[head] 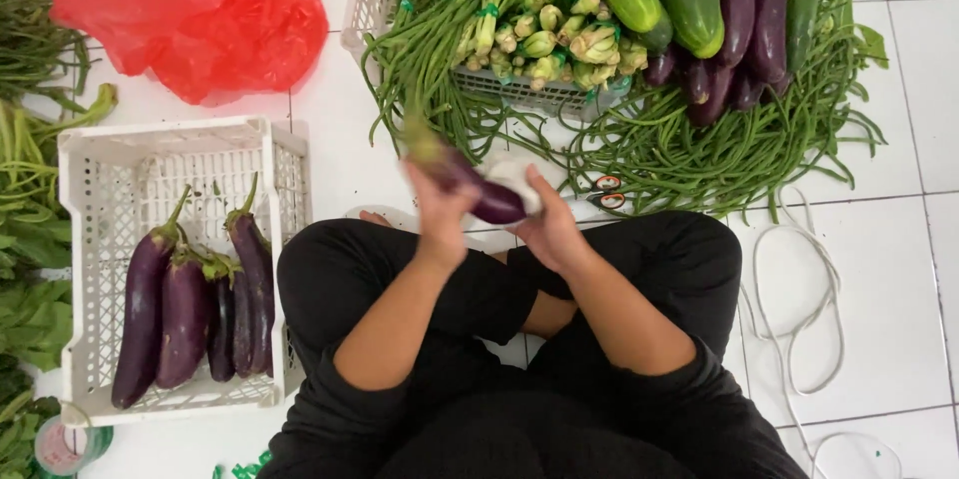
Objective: The person is cleaning eggplants by wiping them with a cloth and then placing them into a white plastic crate.
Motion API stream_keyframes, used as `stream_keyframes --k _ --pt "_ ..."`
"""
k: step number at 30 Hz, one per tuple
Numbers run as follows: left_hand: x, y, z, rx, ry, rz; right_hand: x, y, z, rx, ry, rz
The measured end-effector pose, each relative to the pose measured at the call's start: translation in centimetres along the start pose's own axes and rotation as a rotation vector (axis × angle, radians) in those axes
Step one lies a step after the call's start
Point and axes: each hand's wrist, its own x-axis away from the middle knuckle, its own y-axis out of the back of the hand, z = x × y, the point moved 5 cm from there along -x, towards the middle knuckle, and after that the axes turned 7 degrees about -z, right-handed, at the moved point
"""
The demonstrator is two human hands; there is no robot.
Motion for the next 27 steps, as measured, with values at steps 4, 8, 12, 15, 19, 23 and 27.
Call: stream_keyframes --k 4,8,12,15,19,23,27 --pt "1.6 -3.4 -3.6 -0.101 -0.145 0.439 -1.6 2.6 3.1 -0.135 0.103 -0.173" --pt "2.0 -4.3 -4.4 -0.240 -0.279 0.646 -3.0 5.9 4.9 -0.293 0.214 -0.322" --pt "2.3 -4.3 -5.1 -0.206 -0.164 0.655 -0.6 4.3 6.3 -0.500 0.536 -0.338" --pt "1.6 -4.1 -4.4 0.033 -0.020 0.548 -1.1 7.0 3.7 -0.342 0.963 -0.189" --pt "1.0 -3.1 -2.2 0.184 0.173 0.371 -0.8 6.4 3.0 -0.176 1.207 -0.075" --pt "0.1 -2.5 -1.8 0.001 0.118 0.303 -1.1 5.7 4.2 0.253 1.124 -0.209" --pt "1.6 -4.0 -3.5 -0.162 0.037 0.384 -2.2 3.9 3.1 -0.438 0.240 -0.118"
